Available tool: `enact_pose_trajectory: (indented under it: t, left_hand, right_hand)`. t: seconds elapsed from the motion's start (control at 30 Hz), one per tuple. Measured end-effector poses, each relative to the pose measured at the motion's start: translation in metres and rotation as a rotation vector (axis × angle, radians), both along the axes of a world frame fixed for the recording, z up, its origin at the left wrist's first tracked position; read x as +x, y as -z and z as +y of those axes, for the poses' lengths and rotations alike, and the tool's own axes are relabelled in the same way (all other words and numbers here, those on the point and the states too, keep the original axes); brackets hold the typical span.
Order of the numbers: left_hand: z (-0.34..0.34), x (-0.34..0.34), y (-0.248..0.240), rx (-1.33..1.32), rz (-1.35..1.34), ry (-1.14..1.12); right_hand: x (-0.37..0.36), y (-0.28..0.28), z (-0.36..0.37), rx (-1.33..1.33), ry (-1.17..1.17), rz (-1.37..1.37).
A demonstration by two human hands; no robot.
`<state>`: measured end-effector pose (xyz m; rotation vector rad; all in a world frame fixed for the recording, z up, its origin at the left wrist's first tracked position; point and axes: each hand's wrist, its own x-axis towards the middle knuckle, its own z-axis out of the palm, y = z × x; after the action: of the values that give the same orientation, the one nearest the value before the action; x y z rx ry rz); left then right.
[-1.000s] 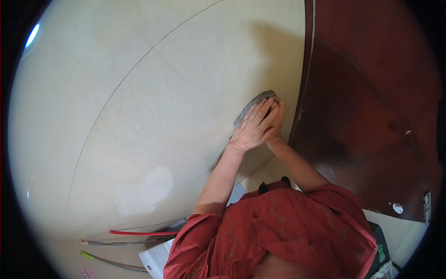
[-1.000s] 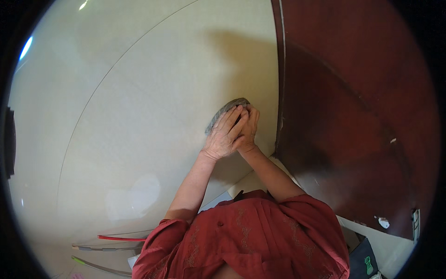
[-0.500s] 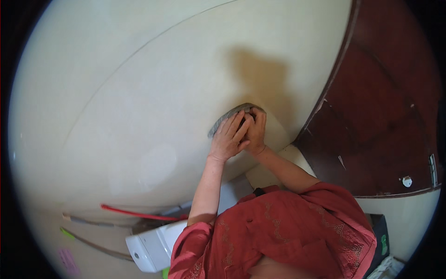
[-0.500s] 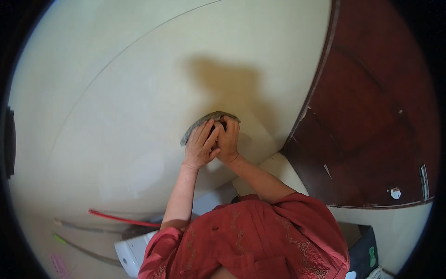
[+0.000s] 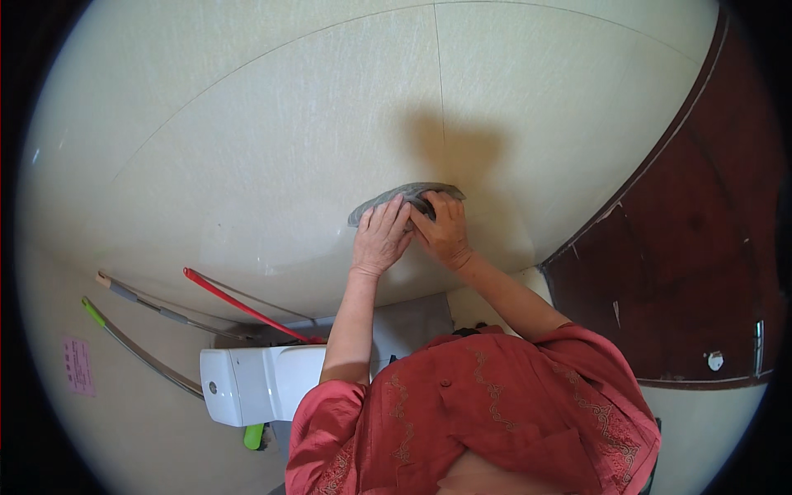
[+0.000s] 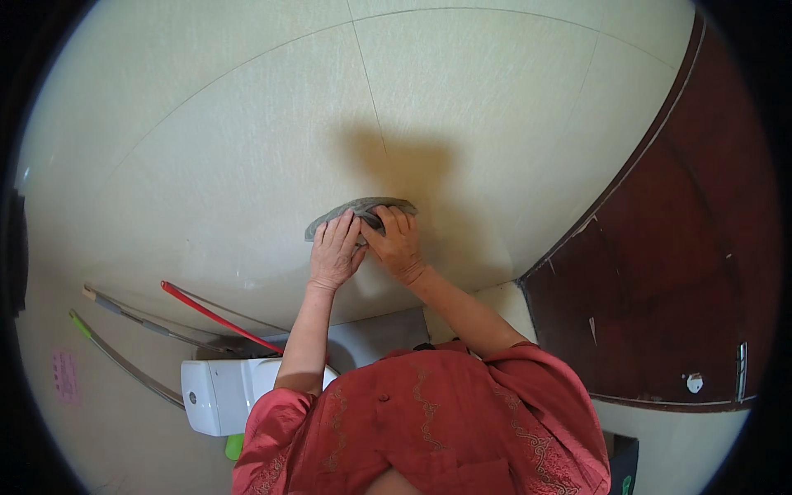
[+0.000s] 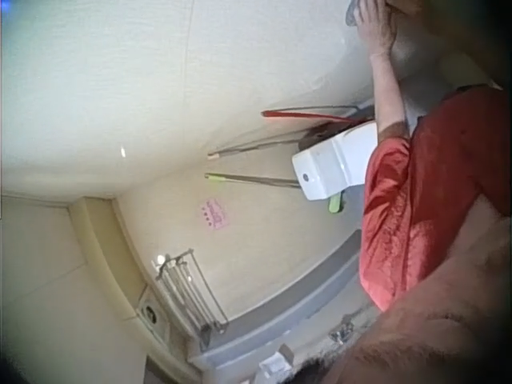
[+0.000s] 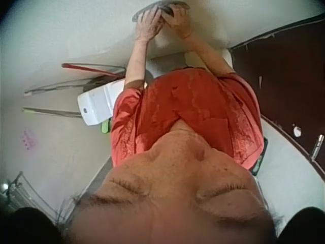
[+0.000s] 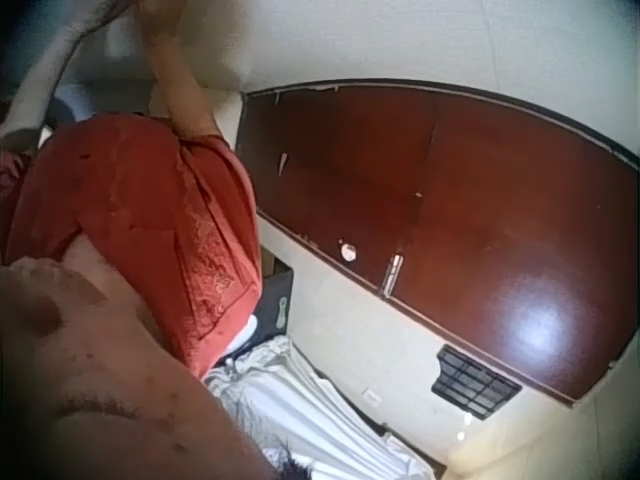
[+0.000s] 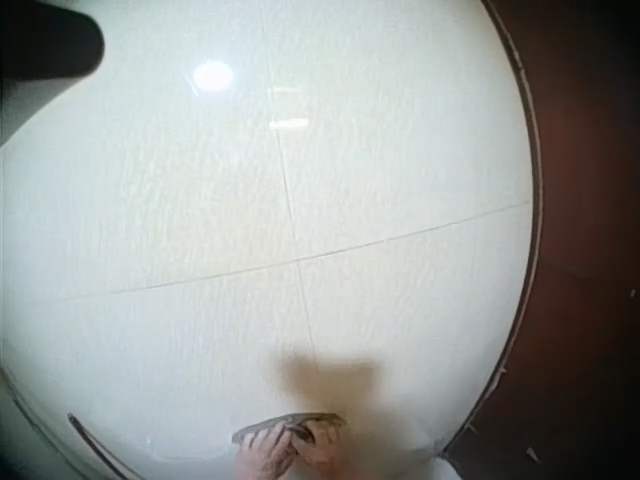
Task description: Cleaning the bathroom door, door frame, and wall tiles using a cloth rag.
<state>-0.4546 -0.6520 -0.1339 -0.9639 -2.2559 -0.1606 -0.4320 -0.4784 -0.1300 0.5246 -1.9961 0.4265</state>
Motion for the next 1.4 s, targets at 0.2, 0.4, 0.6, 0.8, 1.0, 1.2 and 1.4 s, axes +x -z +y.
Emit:
enact_pose_trajectory:
  t: [0.2,0.4,0.6,0.8,1.0,1.2,1.4]
  left_hand:
    - [0.009,0.0,-0.001,0.037,0.098,-0.176]
    - [0.06,0.001,-0.043,0.126,0.151,-0.14]
    - [0.102,0.002,-0.085,0.228,0.195,-0.139]
    - [0.082,0.003,-0.078,0.214,0.249,-0.234]
    - [0.049,-0.005,-0.074,0.261,0.3,-0.308]
    - [-0.026,-0.013,-0.089,0.307,0.349,-0.291]
    - [-0.109,-0.022,-0.124,0.425,0.498,-0.33]
  right_hand:
    - [-0.002,-0.005,0.011,0.022,-0.136,-0.026]
    - [-0.004,-0.04,0.051,-0.003,-0.225,0.012]
    - [-0.026,-0.058,0.082,-0.088,-0.325,0.074]
    - [-0.031,-0.059,0.058,-0.11,-0.33,0.118]
    - [-0.039,-0.066,0.025,-0.032,-0.382,0.166]
    - [-0.047,-0.084,-0.044,0.047,-0.368,0.262]
    - [-0.057,-0.135,-0.134,0.084,-0.395,0.353]
